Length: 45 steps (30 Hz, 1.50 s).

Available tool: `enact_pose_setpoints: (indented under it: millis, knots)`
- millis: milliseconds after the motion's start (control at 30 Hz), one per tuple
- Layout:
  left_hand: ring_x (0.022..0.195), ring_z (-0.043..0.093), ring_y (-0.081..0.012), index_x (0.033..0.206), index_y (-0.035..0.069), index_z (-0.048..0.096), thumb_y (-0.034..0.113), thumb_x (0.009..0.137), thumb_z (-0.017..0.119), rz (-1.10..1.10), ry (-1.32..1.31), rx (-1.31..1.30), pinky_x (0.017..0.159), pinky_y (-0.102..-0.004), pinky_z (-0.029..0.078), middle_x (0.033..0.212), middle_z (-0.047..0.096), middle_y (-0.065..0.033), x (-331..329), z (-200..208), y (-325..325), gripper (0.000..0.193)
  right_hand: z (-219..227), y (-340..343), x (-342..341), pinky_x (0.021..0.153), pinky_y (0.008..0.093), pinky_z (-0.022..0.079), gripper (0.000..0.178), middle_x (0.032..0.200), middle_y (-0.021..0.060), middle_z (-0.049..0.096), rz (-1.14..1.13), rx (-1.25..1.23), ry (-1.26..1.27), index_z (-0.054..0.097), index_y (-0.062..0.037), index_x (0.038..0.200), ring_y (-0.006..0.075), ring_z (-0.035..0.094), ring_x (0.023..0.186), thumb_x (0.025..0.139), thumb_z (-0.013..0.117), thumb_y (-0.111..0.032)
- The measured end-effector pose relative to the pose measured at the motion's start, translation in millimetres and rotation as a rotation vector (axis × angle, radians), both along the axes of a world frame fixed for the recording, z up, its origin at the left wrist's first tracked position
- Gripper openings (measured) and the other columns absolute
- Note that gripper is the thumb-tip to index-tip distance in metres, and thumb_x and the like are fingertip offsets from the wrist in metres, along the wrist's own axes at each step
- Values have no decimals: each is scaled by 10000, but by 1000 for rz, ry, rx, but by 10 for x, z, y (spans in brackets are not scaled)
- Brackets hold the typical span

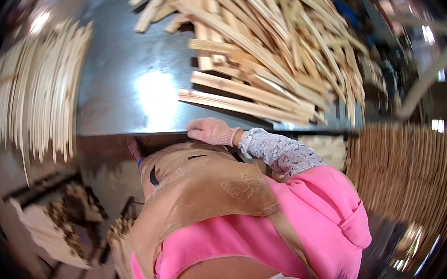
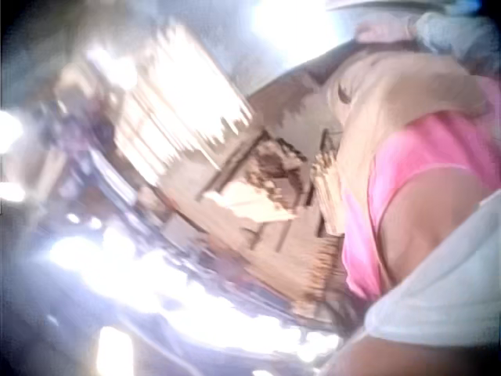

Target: The person sorts small wooden slats on a metal table, picking them up from a disorganized pile and arranging them into neat stacks. The person repeatedly gathers handfuls of slats, aligns them, and places them into a growing stack on the left side of the table.

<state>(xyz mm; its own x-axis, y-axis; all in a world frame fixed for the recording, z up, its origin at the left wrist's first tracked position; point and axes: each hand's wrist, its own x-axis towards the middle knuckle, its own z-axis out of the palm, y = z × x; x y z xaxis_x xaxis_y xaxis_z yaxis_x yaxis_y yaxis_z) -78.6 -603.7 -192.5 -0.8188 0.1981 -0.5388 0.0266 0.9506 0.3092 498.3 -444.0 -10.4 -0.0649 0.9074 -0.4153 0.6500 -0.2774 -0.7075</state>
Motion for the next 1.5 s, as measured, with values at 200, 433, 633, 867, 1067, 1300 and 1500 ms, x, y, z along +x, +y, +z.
enact_pose_setpoints:
  millis: [200, 433, 633, 867, 1067, 1300, 1500]
  knots:
    - [1095, 706, -262, 1242, 2, 734, 305, 1078, 628, -683, -256, 222, 987, -367, 552, 1207, 754, -148, 853, 486, 1196, 360, 47, -1080, 808, 1162, 586, 420, 694, 1461, 206, 596, -271, 447, -692, 601, -123, 1460, 444, 529, 1384, 844, 786, -384]
    - [1082, 688, -250, 1233, -12, 714, 241, 1070, 646, -1564, -183, 797, 1015, -361, 519, 1187, 748, -132, 3249, 1662, 2816, 308, -116, -1007, 1449, 1201, 568, 354, 764, 1389, 187, 598, -225, 418, -1037, 559, -147, 1498, 393, 518, 1358, 785, 791, -295]
    - [1012, 684, -183, 1332, 10, 677, 264, 1064, 668, -1401, -810, 518, 938, -327, 550, 1082, 742, -96, 4044, 1127, 2639, 370, 284, -351, 944, 1058, 486, 464, 745, 1305, 153, 652, -285, 93, -762, 561, -164, 1499, 352, 601, 1215, 802, 779, -313]
    - [1015, 654, -184, 1452, -7, 591, 376, 1059, 677, -1144, -1310, 402, 934, -325, 539, 1189, 715, -61, 4289, 1283, 2897, 555, 48, 1050, 536, 952, 485, 576, 629, 1186, 293, 711, -2, 76, -117, 594, -71, 1477, 448, 724, 1041, 945, 662, -399]
    - [1025, 719, -353, 1381, -45, 613, 344, 991, 700, -1166, -688, 487, 977, -440, 548, 1156, 761, -203, 3521, 1477, 3899, 557, -276, 2215, -180, 885, 446, 596, 464, 1093, 234, 754, -347, -127, 89, 673, -4, 1332, 366, 733, 965, 1092, 540, -378]
    - [1174, 667, -425, 1395, 38, 622, 326, 852, 786, -1679, 208, 283, 1063, -473, 501, 1176, 698, -213, 2849, 1800, 4322, 637, -236, 2819, -1610, 1093, 457, 500, 946, 1275, 364, 698, -185, -209, 114, 341, 71, 1588, 499, 676, 1206, 1015, 483, -669]
    - [1561, 350, -341, 1591, 72, 465, 295, 920, 719, -1704, 615, 329, 1267, -517, 276, 1649, 432, -195, 1711, 1619, 4975, 752, 102, 2321, -1404, 1106, 490, 494, 659, 1329, 263, 705, -57, -116, 2, 562, -66, 1509, 444, 665, 1234, 1031, 560, -521]
